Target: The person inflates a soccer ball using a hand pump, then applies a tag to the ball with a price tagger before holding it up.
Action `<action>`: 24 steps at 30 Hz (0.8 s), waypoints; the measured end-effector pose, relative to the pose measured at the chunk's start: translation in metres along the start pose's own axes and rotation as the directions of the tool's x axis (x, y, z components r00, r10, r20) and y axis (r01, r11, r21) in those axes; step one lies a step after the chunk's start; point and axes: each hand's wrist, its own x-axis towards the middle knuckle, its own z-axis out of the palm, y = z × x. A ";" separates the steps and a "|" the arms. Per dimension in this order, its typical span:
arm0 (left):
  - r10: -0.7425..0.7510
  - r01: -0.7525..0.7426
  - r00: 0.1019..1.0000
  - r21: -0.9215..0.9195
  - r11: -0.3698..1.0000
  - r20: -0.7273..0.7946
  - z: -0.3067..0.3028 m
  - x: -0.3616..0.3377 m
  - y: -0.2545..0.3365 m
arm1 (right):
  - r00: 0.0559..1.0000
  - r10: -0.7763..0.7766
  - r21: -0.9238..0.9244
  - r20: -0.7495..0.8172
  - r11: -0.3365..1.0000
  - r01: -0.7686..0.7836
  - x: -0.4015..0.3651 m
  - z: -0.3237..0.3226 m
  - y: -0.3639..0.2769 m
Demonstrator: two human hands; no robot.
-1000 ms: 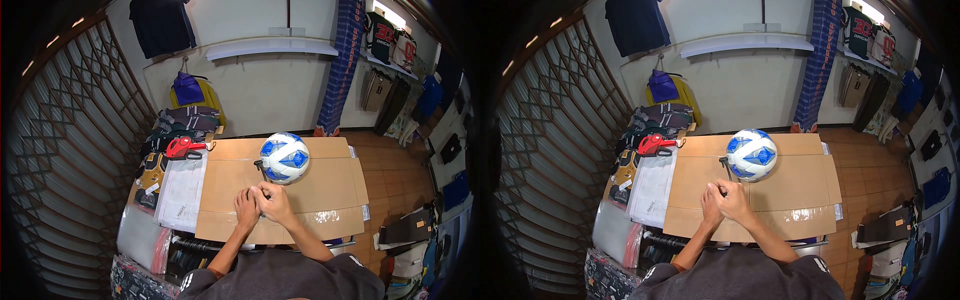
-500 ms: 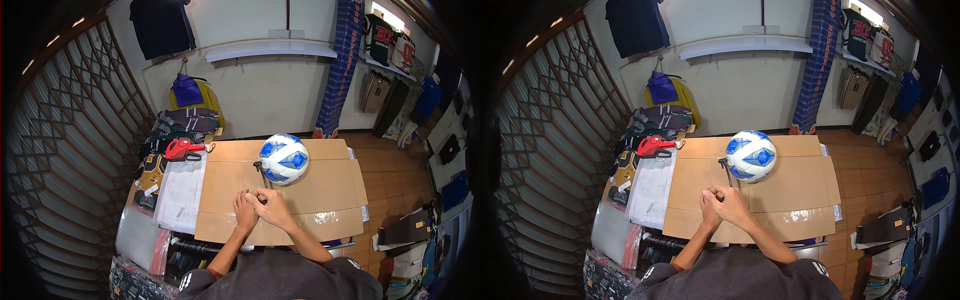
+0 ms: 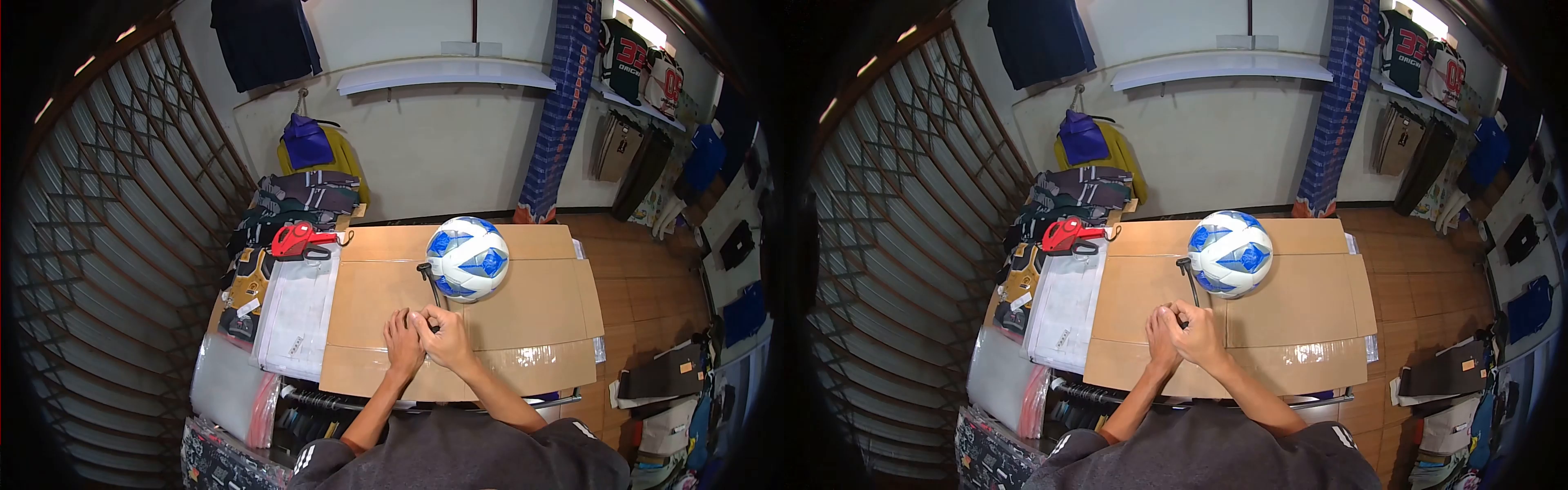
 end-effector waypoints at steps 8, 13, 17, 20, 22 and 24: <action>0.005 -0.005 1.000 -0.013 1.000 0.011 -0.002 -0.002 0.000 | 0.998 0.017 -0.083 0.056 0.996 -0.012 -0.012 -0.003 -0.001; 0.010 -0.010 0.996 0.000 1.000 0.088 0.004 0.000 -0.008 | 0.988 -0.029 0.037 0.149 0.999 0.024 -0.008 -0.030 -0.065; 0.022 -0.024 0.995 0.021 0.999 0.099 0.002 -0.001 -0.007 | 0.982 -0.154 0.105 0.111 0.984 0.142 -0.010 -0.049 -0.100; -0.038 0.041 0.995 -0.023 0.999 0.096 -0.006 0.005 0.002 | 0.984 -0.164 0.008 0.063 0.986 0.164 -0.004 -0.038 -0.079; -0.062 0.065 0.994 -0.037 0.997 0.090 -0.005 0.006 0.003 | 0.991 -0.124 -0.085 0.047 0.988 0.128 -0.002 -0.029 -0.058; -0.034 0.034 0.999 -0.007 0.999 0.036 -0.003 0.001 0.003 | 0.994 -0.102 -0.065 0.025 0.992 0.104 -0.004 -0.017 -0.030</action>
